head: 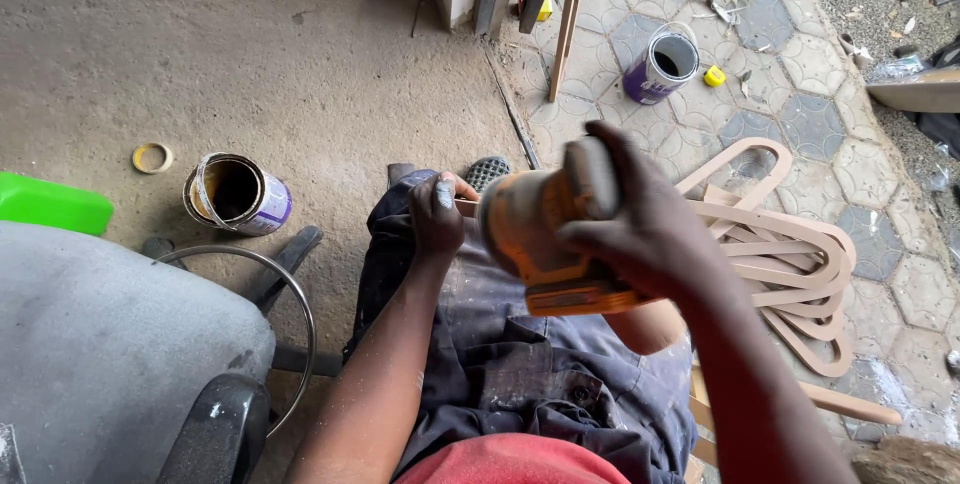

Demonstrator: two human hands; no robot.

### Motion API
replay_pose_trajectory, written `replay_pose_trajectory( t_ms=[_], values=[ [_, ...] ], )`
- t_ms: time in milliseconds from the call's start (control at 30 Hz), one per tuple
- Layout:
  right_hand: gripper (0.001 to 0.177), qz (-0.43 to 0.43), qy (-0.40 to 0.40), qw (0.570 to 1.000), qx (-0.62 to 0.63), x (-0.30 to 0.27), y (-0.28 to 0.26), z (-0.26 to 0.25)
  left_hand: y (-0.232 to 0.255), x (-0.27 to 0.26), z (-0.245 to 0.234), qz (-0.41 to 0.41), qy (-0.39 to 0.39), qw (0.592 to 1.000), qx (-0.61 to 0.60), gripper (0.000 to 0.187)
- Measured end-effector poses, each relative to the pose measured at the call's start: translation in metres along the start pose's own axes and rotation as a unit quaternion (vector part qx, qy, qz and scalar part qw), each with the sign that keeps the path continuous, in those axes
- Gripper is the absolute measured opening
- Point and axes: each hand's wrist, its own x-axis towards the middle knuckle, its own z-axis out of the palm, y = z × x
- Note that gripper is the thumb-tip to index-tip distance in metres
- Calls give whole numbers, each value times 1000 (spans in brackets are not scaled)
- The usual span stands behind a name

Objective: A person uses an electric orbital sander to smooth the surface of a curved wooden chair frame component while sitting on the ground.

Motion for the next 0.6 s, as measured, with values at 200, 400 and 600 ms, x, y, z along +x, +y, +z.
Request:
replay_pose_trajectory(
  t_ms=[200,400,600],
  values=[
    [101,84,22,988,130,32,94,1,-4,4,1,11,-26,998,-55,55],
    [97,99,36,972,209,36,114,12,3,2,2,37,-58,994,-81,52],
    [105,58,-50,996,39,13,31,-6,4,3,-6,44,-65,994,-80,48]
  ],
)
